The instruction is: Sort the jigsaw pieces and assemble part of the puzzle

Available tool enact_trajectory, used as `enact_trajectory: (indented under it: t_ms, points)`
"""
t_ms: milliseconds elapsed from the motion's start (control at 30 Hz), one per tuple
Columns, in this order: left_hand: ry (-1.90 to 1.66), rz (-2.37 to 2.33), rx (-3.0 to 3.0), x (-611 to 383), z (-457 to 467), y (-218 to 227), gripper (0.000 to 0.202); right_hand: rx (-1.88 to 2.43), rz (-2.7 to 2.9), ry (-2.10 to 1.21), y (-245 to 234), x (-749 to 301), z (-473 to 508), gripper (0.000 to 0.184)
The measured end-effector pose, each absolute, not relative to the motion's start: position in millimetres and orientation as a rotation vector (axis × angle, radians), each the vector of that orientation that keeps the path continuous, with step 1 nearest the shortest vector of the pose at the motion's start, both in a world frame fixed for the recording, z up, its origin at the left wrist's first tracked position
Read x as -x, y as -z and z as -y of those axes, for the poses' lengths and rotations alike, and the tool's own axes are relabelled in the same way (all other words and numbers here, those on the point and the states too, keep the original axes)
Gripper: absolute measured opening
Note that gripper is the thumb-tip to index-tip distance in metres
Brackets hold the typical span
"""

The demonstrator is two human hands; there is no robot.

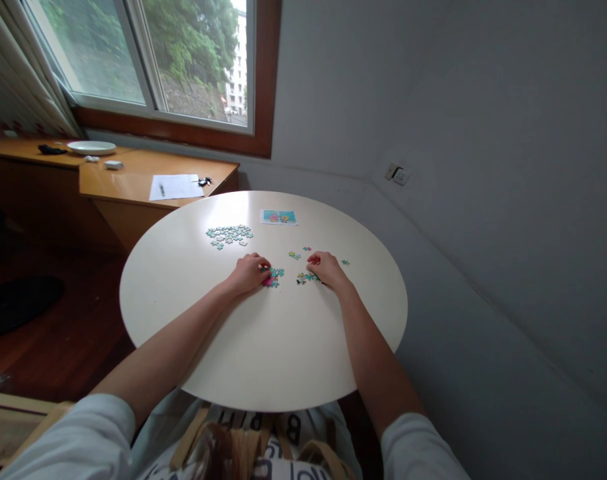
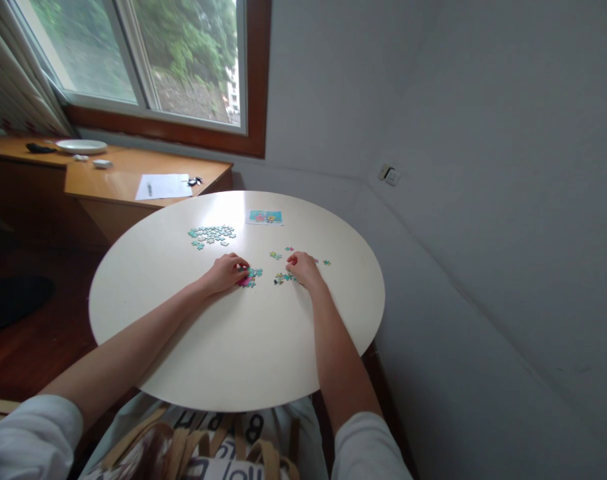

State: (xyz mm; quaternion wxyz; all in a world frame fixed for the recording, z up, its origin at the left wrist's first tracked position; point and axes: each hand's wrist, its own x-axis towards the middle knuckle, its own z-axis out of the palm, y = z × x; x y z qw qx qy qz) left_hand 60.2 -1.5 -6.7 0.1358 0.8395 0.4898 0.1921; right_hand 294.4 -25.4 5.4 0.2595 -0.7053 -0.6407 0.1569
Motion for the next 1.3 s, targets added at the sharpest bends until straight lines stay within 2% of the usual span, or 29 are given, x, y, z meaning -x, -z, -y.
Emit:
enact_trajectory:
  t_ms: [400, 767, 867, 1033, 1300]
  points:
    - [-0.545, -1.419, -2.432, -60.5, 3.5, 3.5, 0.024, 1.752, 1.62, -0.5, 4.5, -297.9, 18.4, 0.018]
    - [-0.581, -1.388, -2.43, -59.7, 2.6, 5.3, 0.023, 1.893, 1.469, -0.183, 1.2, -307.1, 17.2, 0.021]
    - [-0.587, -1.381, -2.44, -59.3, 1.7, 6.3, 0.023, 1.966, 1.513, -0.255, -0.5, -307.6, 19.9, 0.015]
    - [-0.605, -1.377, -2.437, -59.3, 0.7, 7.3, 0.022, 2.079, 1.668, -0.367, -4.8, -304.5, 26.3, 0.023]
    - [-0.59, -1.381, -2.409, -59.8, 2.0, 5.9, 0.022, 2.073, 1.679, -0.475, -4.0, -300.8, 26.6, 0.015]
